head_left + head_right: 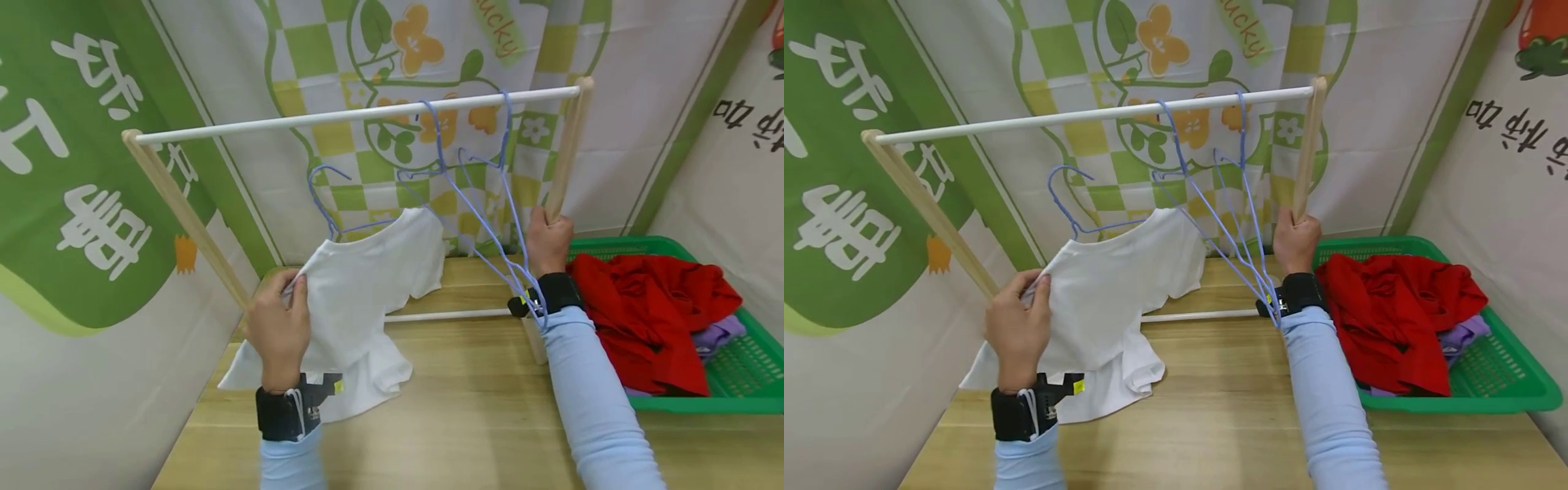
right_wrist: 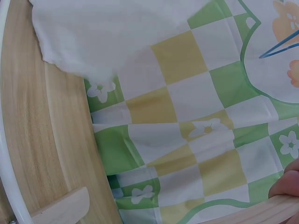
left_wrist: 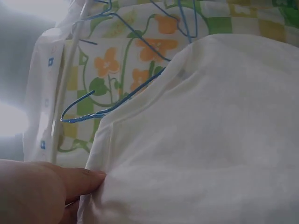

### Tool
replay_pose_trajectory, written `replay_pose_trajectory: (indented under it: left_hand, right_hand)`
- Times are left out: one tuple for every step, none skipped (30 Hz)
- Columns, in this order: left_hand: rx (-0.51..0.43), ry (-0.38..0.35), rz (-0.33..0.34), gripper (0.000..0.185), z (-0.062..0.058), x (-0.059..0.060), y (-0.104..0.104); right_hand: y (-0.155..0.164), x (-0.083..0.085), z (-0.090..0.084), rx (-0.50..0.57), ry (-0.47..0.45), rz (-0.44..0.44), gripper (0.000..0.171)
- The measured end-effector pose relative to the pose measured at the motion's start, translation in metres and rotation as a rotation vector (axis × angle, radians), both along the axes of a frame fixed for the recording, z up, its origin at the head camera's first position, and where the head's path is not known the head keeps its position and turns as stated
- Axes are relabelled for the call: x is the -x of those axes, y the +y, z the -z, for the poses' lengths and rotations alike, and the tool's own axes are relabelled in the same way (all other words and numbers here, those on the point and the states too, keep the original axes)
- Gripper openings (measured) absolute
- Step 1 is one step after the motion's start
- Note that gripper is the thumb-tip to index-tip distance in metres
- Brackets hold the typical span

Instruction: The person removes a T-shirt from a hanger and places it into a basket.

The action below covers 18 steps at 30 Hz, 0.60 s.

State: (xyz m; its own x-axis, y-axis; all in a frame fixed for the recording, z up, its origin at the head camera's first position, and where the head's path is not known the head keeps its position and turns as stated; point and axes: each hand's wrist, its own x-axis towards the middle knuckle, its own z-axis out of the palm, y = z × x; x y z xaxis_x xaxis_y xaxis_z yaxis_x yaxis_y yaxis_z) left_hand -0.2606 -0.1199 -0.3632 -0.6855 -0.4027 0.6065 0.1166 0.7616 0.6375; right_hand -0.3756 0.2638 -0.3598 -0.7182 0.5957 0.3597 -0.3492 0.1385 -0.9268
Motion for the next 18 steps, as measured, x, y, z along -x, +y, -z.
replay_pose_trajectory:
  left_hand:
    - [-0.009, -0.011, 0.014, 0.020, 0.006, 0.002, 0.001]
    - [-0.014, -0.027, 0.029, 0.021, 0.013, 0.005, 0.001]
    - [-0.017, -0.045, 0.049, 0.022, 0.018, 0.007, 0.002]
    - [-0.021, -0.067, 0.069, 0.022, 0.024, 0.010, 0.002]
    - [-0.020, -0.092, 0.090, 0.023, 0.029, 0.013, 0.002]
    - [-0.015, -0.120, 0.108, 0.024, 0.034, 0.017, 0.002]
    - [-0.007, -0.156, 0.124, 0.025, 0.039, 0.020, 0.002]
    - [0.001, -0.179, 0.153, 0.025, 0.044, 0.025, 0.003]
    - [0.005, -0.202, 0.180, 0.025, 0.049, 0.030, 0.003]
    - [0.011, -0.225, 0.204, 0.025, 0.053, 0.034, 0.004]
    - [0.017, -0.248, 0.229, 0.025, 0.058, 0.039, 0.005]
    - [0.016, -0.269, 0.253, 0.026, 0.061, 0.043, 0.006]
    - [0.015, -0.292, 0.276, 0.026, 0.064, 0.046, 0.008]
    - [0.012, -0.314, 0.296, 0.026, 0.067, 0.049, 0.010]
    - [0.009, -0.337, 0.308, 0.025, 0.070, 0.052, 0.011]
    - [0.004, -0.358, 0.319, 0.025, 0.072, 0.054, 0.013]
    - [-0.004, -0.380, 0.327, 0.024, 0.073, 0.055, 0.015]
    - [-0.009, -0.405, 0.331, 0.024, 0.075, 0.055, 0.016]
  right_hand:
    - [-0.002, -0.001, -0.001, -0.003, 0.003, -0.004, 0.051]
    - [-0.003, -0.001, -0.001, -0.006, 0.004, -0.008, 0.052]
    - [-0.004, 0.000, 0.000, -0.007, 0.004, -0.011, 0.052]
    - [-0.006, 0.000, 0.000, -0.011, 0.003, -0.015, 0.052]
    - [-0.006, 0.002, 0.002, -0.012, 0.004, -0.020, 0.051]
    - [-0.006, 0.005, 0.005, -0.011, 0.003, -0.023, 0.051]
    - [-0.005, 0.008, 0.008, -0.009, 0.003, -0.027, 0.051]
    - [-0.003, 0.013, 0.011, -0.009, 0.000, -0.030, 0.051]
    - [-0.001, 0.016, 0.014, -0.009, -0.002, -0.031, 0.051]
    - [0.001, 0.019, 0.016, -0.011, -0.004, -0.033, 0.051]
    - [0.003, 0.023, 0.018, -0.011, -0.004, -0.027, 0.050]
    - [0.005, 0.025, 0.019, -0.012, -0.005, -0.021, 0.050]
    - [0.006, 0.027, 0.019, -0.009, -0.002, -0.017, 0.049]
    - [0.008, 0.028, 0.019, -0.010, 0.001, -0.012, 0.049]
    - [0.009, 0.029, 0.018, -0.010, 0.006, -0.007, 0.049]
    - [0.010, 0.030, 0.018, -0.007, 0.014, -0.010, 0.048]
    - [0.011, 0.031, 0.018, -0.002, 0.021, -0.014, 0.048]
    - [0.012, 0.032, 0.019, 0.013, 0.026, -0.026, 0.047]
